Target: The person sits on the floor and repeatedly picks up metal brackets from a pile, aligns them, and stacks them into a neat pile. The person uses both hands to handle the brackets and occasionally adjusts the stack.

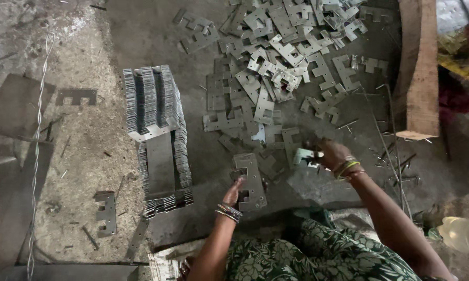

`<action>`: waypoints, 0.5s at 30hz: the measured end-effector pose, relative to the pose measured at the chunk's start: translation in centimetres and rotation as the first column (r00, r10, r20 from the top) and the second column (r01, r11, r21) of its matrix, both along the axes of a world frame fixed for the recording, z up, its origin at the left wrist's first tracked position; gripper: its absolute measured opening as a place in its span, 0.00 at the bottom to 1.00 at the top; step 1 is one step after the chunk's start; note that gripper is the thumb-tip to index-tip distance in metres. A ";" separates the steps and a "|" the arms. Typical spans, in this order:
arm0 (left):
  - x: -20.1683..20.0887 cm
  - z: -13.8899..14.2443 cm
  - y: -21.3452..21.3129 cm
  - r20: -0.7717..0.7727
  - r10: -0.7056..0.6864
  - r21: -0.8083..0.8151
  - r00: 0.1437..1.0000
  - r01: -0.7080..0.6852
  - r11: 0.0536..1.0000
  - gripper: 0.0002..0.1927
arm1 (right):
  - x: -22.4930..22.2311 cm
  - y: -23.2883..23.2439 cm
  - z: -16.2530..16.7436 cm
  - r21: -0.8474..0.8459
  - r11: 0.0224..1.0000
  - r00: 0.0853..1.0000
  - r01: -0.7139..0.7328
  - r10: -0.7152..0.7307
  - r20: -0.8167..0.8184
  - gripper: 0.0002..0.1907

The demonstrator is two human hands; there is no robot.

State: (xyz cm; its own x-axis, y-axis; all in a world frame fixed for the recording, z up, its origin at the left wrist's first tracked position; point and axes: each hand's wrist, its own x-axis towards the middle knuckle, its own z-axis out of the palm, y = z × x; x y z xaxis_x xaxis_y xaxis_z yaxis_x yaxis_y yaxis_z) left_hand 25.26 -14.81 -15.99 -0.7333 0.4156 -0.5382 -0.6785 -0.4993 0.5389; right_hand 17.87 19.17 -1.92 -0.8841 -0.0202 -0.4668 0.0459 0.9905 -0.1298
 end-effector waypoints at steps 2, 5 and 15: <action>-0.1 0.1 0.2 -0.142 -0.018 -0.075 0.990 0.007 0.997 0.39 | 0.2 -0.3 1.2 -0.057 0.996 0.996 0.073 -0.075 -0.048 0.17; 0.0 0.4 0.7 0.009 -0.015 -0.016 1.000 0.015 1.000 0.38 | 0.4 -1.4 3.5 -0.455 0.890 0.993 0.033 -0.082 -0.089 0.28; 0.2 -0.2 0.2 0.087 0.047 0.094 0.995 -0.055 0.994 0.41 | -1.4 -6.8 0.1 0.052 0.988 0.986 0.145 -0.140 -0.087 0.27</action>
State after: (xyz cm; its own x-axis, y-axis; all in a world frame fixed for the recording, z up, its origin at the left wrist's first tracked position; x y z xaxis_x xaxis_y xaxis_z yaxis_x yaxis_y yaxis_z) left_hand 25.44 -14.59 -16.21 -0.7085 0.4314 -0.5585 -0.6918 -0.5811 0.4287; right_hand 16.42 12.33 -1.77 -0.9116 0.1338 -0.3887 0.1788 0.9805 -0.0819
